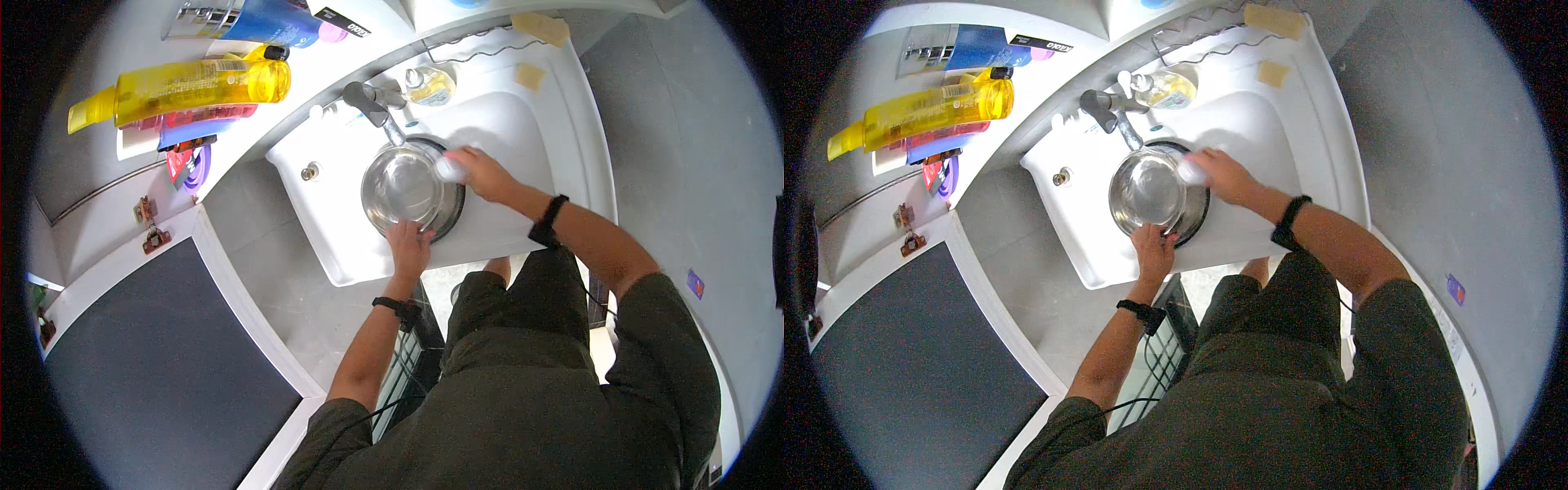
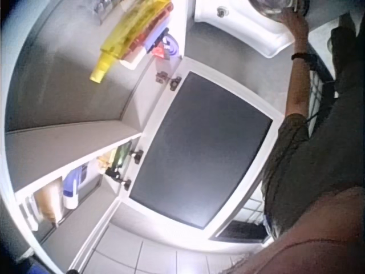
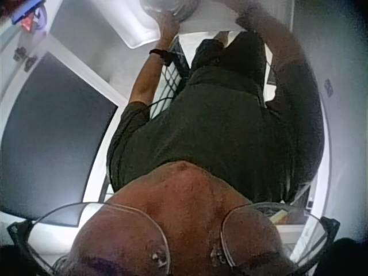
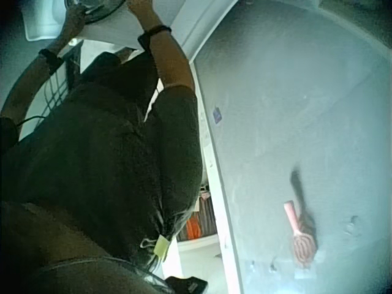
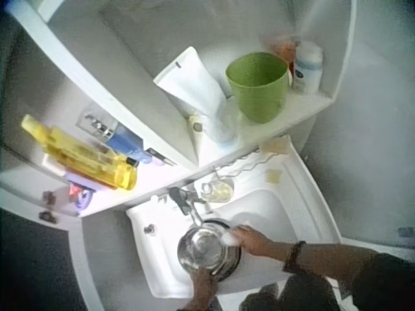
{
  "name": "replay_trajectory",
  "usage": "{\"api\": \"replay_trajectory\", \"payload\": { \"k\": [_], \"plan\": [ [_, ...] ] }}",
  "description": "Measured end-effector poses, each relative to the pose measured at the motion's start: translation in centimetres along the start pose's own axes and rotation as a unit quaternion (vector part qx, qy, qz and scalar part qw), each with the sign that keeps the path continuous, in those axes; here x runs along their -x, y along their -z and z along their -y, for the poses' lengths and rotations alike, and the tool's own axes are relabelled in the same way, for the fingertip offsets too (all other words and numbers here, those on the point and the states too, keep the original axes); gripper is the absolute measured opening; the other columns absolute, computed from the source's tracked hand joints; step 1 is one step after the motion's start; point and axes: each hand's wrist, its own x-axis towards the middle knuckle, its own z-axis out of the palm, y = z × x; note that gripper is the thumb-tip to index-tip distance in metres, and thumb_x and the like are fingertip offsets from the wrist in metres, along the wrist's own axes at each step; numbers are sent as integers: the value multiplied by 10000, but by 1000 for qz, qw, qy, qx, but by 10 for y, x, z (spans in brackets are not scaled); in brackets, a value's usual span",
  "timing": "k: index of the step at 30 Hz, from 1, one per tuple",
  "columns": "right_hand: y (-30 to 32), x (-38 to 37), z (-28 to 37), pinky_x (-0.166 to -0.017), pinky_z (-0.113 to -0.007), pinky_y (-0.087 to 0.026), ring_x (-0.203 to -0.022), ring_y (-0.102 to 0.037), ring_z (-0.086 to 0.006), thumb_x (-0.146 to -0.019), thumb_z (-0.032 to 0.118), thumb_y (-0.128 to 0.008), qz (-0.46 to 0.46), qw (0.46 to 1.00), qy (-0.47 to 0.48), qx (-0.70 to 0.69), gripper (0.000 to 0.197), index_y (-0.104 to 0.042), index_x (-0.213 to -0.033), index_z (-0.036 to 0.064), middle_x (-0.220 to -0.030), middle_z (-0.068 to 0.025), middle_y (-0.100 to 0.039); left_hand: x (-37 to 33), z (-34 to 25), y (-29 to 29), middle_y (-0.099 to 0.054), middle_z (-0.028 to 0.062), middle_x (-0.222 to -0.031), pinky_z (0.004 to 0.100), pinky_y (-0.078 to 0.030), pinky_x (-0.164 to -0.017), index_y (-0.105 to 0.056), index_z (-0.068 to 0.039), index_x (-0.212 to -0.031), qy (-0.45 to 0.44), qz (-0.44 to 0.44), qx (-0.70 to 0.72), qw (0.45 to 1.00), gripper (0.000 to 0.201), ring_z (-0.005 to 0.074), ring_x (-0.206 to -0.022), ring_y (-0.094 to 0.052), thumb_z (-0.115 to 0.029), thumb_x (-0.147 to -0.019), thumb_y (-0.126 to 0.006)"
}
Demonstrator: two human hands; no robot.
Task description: The person picks up two metal bowls from the floor, carries them to a bathroom sink, and washes them with water and a white soap bar before placing them on a counter.
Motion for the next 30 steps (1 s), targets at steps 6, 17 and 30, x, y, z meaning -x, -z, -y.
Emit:
{"api": "replay_trajectory", "payload": {
  "k": [6,17,30],
  "plan": [
    [13,-56,-30,-1050,-462,-431,-1222,-524,-388,-793,-61,-632,-29,999,28,-22,601,-520,-1369,72,-1322,-191,-562,-13,-19,-16,-533,104,-872,455,-340,-793,-568,-68,-902,14,-21,0,1000,229,340,-864,-507,-198,-820,-738],
    [11,-23,-28,-1063,-444,-417,-1225,-515,-403,-805,-70,-597,-32,999,-5,-22,552,-528,-1340,47,-1309,-202,-561,-16,-41,-29,-566,137,-869,466,-358,-813,-594,-37,-888,73,-56,0,996,263,349,-872,-521,-284,-897,-683],
    [-24,-12,-29,-1003,-466,-445,-1180,-535,-414,-797,7,-643,-33,999,-21,10,523,-514,-1304,-3,-1227,-224,-579,-12,-32,-35,-587,137,-867,472,-348,-831,-611,-46,-866,114,-71,-27,991,223,350,-889,-541,-248,-867,-705]
  ]
}}
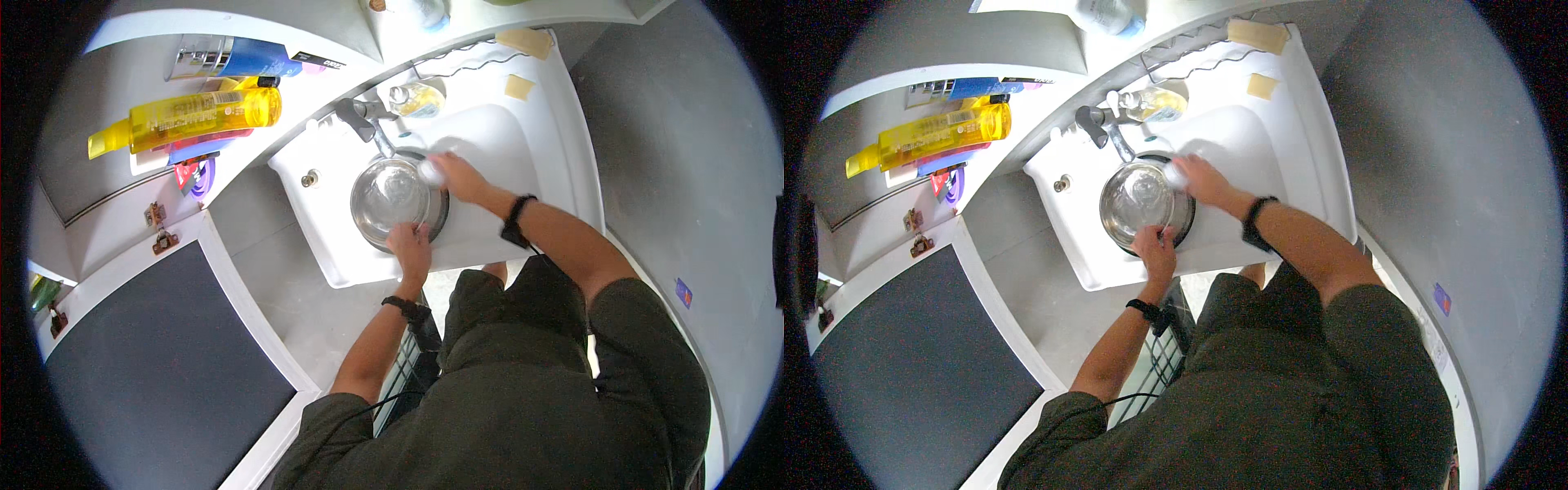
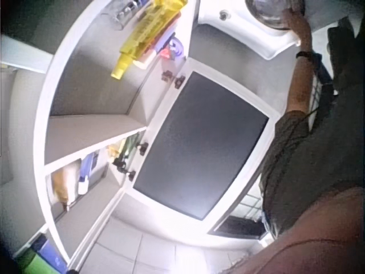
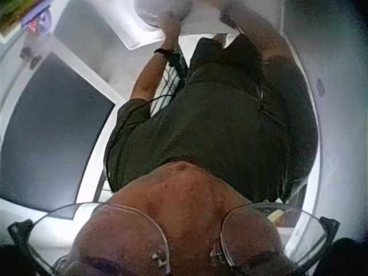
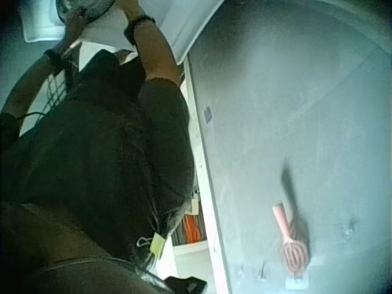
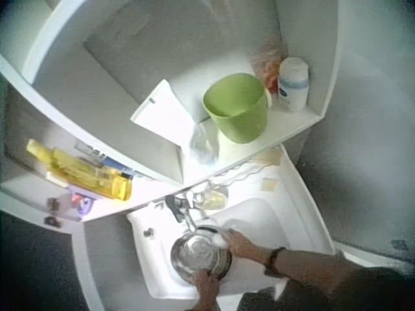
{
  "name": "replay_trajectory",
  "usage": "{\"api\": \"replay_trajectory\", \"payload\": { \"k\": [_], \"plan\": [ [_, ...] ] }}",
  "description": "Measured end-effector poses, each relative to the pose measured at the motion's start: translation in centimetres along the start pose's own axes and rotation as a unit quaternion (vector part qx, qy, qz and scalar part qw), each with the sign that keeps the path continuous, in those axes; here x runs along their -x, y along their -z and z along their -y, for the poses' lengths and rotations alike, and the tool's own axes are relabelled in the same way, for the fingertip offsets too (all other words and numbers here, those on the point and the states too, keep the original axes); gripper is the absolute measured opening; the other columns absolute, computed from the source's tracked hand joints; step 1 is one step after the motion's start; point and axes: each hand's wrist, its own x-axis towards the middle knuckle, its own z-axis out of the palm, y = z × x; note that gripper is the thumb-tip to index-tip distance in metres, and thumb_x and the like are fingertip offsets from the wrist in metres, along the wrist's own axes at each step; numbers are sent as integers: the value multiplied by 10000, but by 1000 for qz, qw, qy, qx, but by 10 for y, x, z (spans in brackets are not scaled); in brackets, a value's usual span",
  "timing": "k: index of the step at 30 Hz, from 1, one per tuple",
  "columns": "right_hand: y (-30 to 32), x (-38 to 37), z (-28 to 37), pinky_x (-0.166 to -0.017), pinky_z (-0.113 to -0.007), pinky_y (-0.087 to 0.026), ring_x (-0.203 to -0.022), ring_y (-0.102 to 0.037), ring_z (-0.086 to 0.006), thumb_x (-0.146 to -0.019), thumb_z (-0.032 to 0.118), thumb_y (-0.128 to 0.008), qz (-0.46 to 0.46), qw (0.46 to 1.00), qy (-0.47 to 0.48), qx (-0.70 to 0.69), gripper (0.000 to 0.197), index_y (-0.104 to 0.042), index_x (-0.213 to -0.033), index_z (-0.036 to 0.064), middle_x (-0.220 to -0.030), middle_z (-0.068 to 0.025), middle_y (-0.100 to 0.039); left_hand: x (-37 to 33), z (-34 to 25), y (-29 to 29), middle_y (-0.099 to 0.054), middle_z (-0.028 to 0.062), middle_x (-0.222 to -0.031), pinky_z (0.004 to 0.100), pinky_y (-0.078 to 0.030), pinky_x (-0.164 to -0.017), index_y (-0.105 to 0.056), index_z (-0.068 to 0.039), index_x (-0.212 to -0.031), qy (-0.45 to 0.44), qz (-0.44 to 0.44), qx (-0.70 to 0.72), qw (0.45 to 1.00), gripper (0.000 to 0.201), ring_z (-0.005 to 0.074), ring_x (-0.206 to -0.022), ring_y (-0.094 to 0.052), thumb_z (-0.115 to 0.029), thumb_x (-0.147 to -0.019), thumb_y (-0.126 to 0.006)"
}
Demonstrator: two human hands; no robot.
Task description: The person picks up two metal bowls from the floor, carries them to a bathroom sink, and washes them with water and a white soap bar before placing them on a counter.
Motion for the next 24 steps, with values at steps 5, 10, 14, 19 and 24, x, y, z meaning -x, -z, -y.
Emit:
{"api": "replay_trajectory", "payload": {
  "k": [5,10,14,19,24],
  "plan": [
    [-6,-29,-6,-996,-456,-451,-1176,-535,-420,-805,15,-641,-23,999,-19,-32,531,-530,-1325,15,-1257,-230,-569,-2,-3,-6,-585,133,-854,463,-343,-828,-611,-47,-852,14,14,-6,1000,239,340,-872,-546,-271,-892,-683],
    [0,37,25,-1012,-456,-446,-1182,-535,-412,-818,19,-678,89,992,-76,-56,591,-483,-1376,29,-1294,-226,-543,-2,-4,6,-599,112,-860,456,-360,-799,-624,-40,-860,40,-28,-18,999,235,335,-883,-555,-259,-878,-704],
    [7,2,-1,-1046,-454,-428,-1210,-522,-405,-822,-1,-654,29,999,-26,-38,620,-455,-1408,39,-1318,-235,-526,-15,1,24,-628,129,-983,477,-386,-872,-641,-40,-1003,67,79,18,994,281,340,-973,-572,-271,-865,-723],
    [0,-30,-7,-1077,-436,-411,-1269,-496,-385,-836,4,-611,49,995,-73,-44,618,-446,-1431,39,-1346,-235,-529,-57,49,117,-578,143,-1259,488,-397,-1062,-595,-50,-1219,-196,266,-93,939,491,361,-1209,-521,-239,-807,-784],
    [0,-43,-6,-1071,-440,-413,-1262,-496,-397,-823,-25,-614,23,997,-24,-65,612,-478,-1414,61,-1337,-224,-541,-62,96,109,-591,140,-1211,488,-366,-1130,-612,-15,-1150,-251,334,-165,893,449,381,-1206,-513,-211,-781,-778]
  ]
}}
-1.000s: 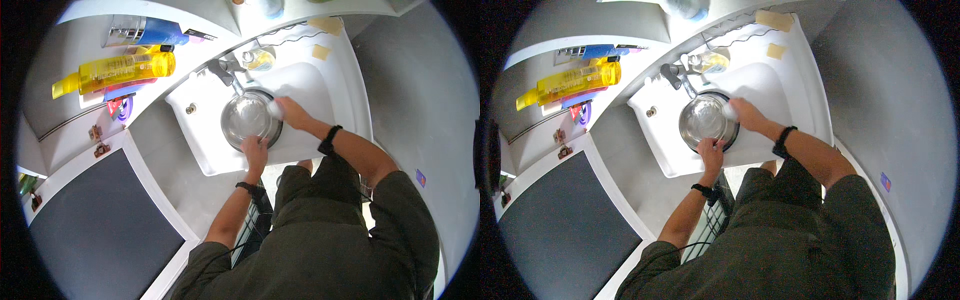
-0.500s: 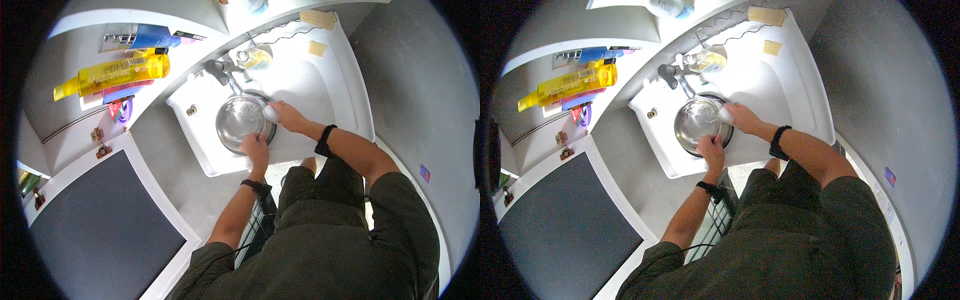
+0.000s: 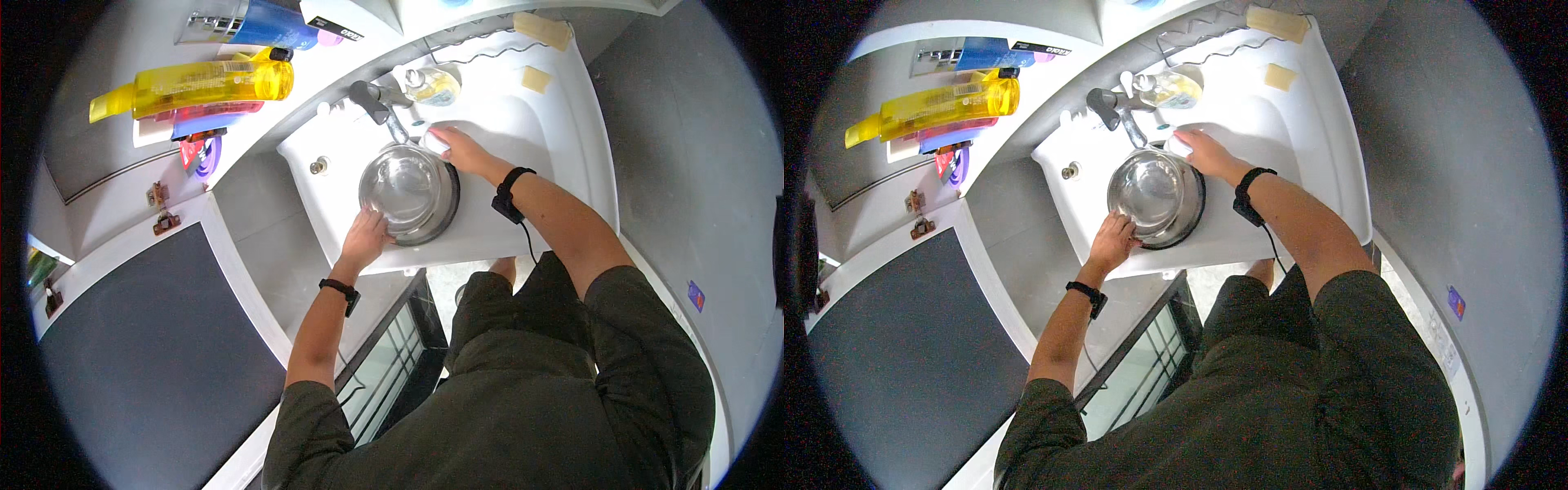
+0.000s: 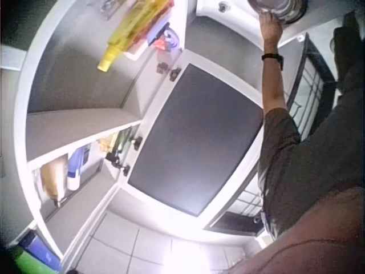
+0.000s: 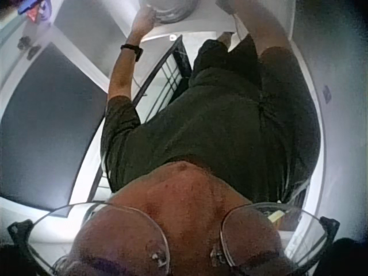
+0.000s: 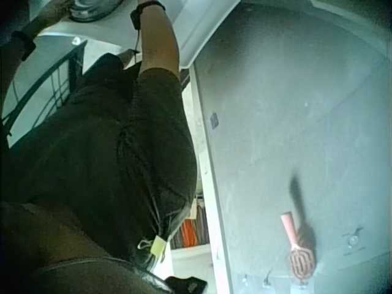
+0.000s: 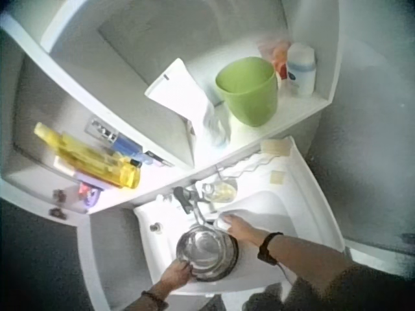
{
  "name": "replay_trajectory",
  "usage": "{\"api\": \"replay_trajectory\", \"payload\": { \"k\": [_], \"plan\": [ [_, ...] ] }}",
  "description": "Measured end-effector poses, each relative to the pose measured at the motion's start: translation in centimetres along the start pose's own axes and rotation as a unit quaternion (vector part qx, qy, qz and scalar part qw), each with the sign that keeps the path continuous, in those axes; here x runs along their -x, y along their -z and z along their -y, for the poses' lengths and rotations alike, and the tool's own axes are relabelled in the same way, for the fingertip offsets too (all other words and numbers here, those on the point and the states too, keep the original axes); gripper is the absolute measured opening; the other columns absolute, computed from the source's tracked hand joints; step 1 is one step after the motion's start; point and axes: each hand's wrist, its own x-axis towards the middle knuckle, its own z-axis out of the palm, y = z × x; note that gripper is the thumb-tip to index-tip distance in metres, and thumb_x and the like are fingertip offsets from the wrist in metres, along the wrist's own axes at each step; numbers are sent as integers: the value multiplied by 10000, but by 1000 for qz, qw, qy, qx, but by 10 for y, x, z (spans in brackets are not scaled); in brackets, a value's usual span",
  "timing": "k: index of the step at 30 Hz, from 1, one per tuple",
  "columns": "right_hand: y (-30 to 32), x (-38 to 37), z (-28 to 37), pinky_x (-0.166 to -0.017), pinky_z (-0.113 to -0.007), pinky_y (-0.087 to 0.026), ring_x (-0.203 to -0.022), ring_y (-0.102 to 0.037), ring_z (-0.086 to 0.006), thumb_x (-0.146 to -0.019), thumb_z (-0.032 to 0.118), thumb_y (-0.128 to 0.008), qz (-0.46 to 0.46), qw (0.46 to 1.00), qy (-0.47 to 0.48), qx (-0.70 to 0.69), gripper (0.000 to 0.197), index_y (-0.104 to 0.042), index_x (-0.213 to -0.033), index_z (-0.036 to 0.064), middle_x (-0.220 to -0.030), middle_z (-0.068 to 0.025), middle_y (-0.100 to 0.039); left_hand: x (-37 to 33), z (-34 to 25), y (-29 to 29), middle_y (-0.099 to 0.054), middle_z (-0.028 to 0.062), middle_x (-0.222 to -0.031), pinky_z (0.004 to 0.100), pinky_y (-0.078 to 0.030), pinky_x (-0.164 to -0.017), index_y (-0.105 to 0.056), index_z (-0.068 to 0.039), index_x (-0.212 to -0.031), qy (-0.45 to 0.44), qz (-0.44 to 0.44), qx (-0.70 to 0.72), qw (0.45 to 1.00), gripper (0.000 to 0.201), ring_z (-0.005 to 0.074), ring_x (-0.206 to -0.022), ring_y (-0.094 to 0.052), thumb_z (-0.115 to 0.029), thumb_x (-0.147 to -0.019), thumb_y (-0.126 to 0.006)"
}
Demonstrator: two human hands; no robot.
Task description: The person picks up two metal bowls from the floor, carries them to a bathroom sink, and washes them with water and a white soap bar before placing them on a counter.
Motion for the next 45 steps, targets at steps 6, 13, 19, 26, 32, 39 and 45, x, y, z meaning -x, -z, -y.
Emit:
{"api": "replay_trajectory", "payload": {
  "k": [6,13,19,26,32,39,45],
  "plan": [
    [-2,62,37,-1061,-465,-416,-1221,-511,-412,-798,-66,-601,30,999,20,-8,587,-528,-1363,78,-1298,-210,-559,18,-18,-27,-590,145,-1130,477,-409,-1071,-613,-3,-1085,33,-79,-5,996,388,384,-1153,-526,-227,-796,-745],
    [7,-9,1,-988,-429,-472,-1147,-564,-399,-811,-36,-606,-5,995,95,35,554,-529,-1353,54,-1253,-211,-588,-17,-65,-43,-513,146,-931,461,-402,-817,-547,-30,-891,79,-174,72,979,230,351,-891,-487,-170,-811,-711],
    [7,33,31,-1022,-435,-449,-1177,-553,-388,-804,-34,-610,20,999,46,12,549,-529,-1344,27,-1273,-213,-583,-11,-67,-69,-491,157,-905,463,-364,-766,-531,-29,-908,112,-208,91,967,188,358,-857,-473,-168,-866,-650],
    [-3,33,-6,-1066,-432,-413,-1231,-526,-373,-811,-21,-600,-43,996,72,19,539,-540,-1344,27,-1277,-217,-578,-35,-97,-66,-487,148,-889,465,-348,-758,-504,-43,-851,138,-254,84,954,205,351,-859,-472,-178,-855,-658],
    [-3,13,6,-1037,-437,-433,-1177,-546,-398,-824,-17,-601,0,999,44,-5,549,-524,-1365,37,-1242,-220,-590,-52,-124,-72,-472,141,-893,471,-334,-784,-485,-59,-871,211,-287,72,932,236,343,-865,-467,-265,-957,-561],
    [-19,58,13,-1055,-457,-410,-1196,-530,-404,-817,-33,-588,-7,998,47,27,580,-491,-1387,18,-1271,-232,-569,-60,-129,-70,-494,139,-895,478,-340,-779,-520,-61,-868,283,-302,63,908,244,350,-871,-485,-280,-970,-559],
    [-5,-33,-8,-1087,-423,-398,-1265,-503,-384,-788,-89,-548,-2,996,87,-17,607,-509,-1383,24,-1381,-218,-531,-99,-155,-57,-556,154,-935,493,-359,-786,-601,-45,-909,374,-272,110,880,265,368,-909,-522,-303,-968,-575]
  ]
}}
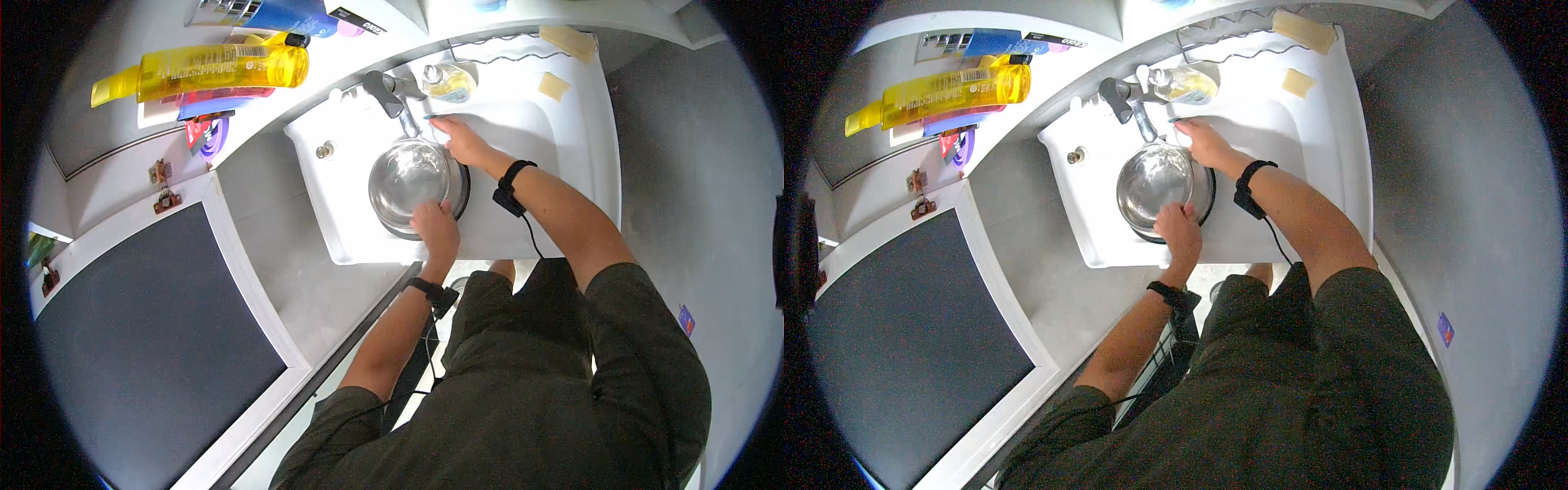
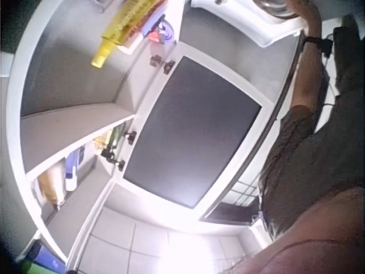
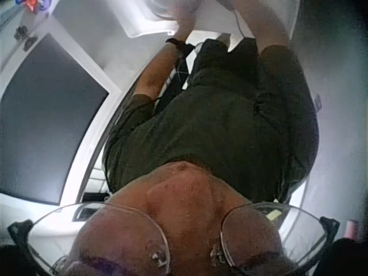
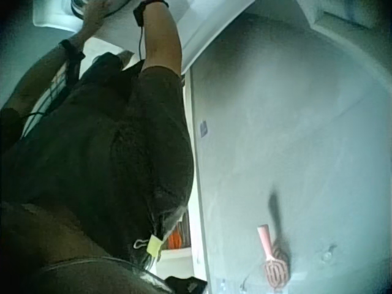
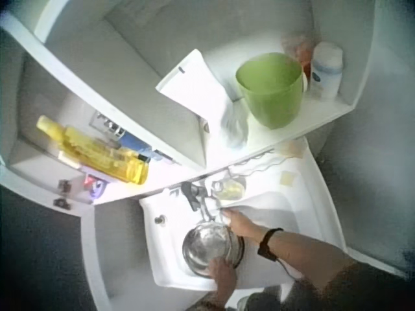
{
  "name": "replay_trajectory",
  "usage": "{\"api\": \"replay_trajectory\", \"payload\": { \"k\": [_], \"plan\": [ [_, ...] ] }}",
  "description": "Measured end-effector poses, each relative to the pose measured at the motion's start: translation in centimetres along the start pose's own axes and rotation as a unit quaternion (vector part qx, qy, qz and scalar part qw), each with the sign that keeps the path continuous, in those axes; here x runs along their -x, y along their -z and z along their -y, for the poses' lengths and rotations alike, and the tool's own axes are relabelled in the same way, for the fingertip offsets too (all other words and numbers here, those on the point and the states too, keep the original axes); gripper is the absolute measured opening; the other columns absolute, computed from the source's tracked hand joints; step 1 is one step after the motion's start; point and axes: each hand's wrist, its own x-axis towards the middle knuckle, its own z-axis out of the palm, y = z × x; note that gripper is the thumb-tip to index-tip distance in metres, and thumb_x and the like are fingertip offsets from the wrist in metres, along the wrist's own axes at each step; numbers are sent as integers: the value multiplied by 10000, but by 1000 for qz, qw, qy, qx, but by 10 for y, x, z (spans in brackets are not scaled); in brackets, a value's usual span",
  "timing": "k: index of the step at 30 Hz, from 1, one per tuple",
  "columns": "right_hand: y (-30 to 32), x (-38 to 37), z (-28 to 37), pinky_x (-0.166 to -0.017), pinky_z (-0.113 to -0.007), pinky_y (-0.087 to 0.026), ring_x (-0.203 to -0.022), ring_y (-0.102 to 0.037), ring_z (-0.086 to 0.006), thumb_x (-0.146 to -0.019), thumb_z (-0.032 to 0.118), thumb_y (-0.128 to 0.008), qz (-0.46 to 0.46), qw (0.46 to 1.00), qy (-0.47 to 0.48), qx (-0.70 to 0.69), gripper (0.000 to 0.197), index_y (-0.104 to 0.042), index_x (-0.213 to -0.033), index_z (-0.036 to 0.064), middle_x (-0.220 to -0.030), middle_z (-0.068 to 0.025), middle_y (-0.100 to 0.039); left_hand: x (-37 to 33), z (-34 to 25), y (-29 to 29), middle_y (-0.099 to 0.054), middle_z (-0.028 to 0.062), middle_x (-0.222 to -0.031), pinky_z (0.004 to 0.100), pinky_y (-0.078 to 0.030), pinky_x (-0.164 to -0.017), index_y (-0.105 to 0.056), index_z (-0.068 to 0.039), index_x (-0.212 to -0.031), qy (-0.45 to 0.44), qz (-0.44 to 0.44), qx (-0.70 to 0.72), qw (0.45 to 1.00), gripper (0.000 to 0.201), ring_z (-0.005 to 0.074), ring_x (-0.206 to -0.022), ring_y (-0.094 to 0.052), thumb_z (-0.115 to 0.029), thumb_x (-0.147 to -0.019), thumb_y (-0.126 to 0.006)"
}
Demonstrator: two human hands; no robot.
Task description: The person picks up two metal bowls from the floor, carries them to a bathroom sink, and washes them with water and a white soap bar before placing them on a counter.
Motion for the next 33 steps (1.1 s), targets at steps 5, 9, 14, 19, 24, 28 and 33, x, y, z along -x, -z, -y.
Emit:
{"api": "replay_trajectory", "payload": {
  "k": [5,9,14,19,24,28,33],
  "plan": [
    [0,5,-4,-1100,-418,-393,-1278,-495,-381,-787,-82,-572,32,999,0,10,624,-503,-1396,39,-1413,-205,-511,-20,57,65,-542,207,-1293,493,-374,-1069,-576,-25,-1243,-165,150,73,972,410,399,-1214,-501,-274,-929,-658],
    [5,-3,-13,-1108,-412,-388,-1279,-494,-378,-772,-69,-616,60,998,-15,22,646,-503,-1398,47,-1406,-200,-512,-51,140,95,-516,201,-1349,476,-227,-1214,-560,25,-1229,-310,219,-101,920,469,365,-1340,-422,-284,-894,-672],
    [7,25,9,-1077,-415,-421,-1229,-525,-379,-769,-69,-629,55,998,-39,14,641,-510,-1387,49,-1314,-209,-551,-51,153,83,-537,195,-1318,478,-245,-1210,-579,29,-1164,-318,225,-115,914,381,344,-1341,-428,-216,-883,-655],
    [12,93,57,-1044,-423,-449,-1198,-539,-383,-767,-97,-608,56,995,-82,24,633,-513,-1376,50,-1252,-210,-568,-41,158,79,-556,195,-1250,502,-270,-1196,-582,23,-1088,-316,164,-78,931,327,360,-1289,-462,-133,-818,-682],
    [19,33,26,-1057,-436,-437,-1198,-544,-394,-789,-93,-581,2,999,-29,34,608,-520,-1376,54,-1286,-219,-572,-36,128,70,-562,191,-1164,524,-293,-1175,-583,34,-1044,-288,157,-34,944,288,379,-1200,-503,-87,-806,-690],
    [21,21,24,-1060,-436,-438,-1228,-533,-394,-803,-82,-567,27,998,-5,59,628,-494,-1408,69,-1331,-213,-552,-30,133,60,-548,185,-1168,551,-294,-1163,-555,29,-1089,-283,152,-32,946,341,382,-1181,-501,-82,-800,-697],
    [14,89,49,-1049,-433,-444,-1232,-530,-392,-821,-52,-580,74,993,-72,57,608,-496,-1411,72,-1356,-209,-544,-21,126,74,-566,164,-1050,530,-323,-1139,-595,34,-979,-282,127,-38,950,251,383,-1101,-527,-82,-784,-704]
  ]
}}
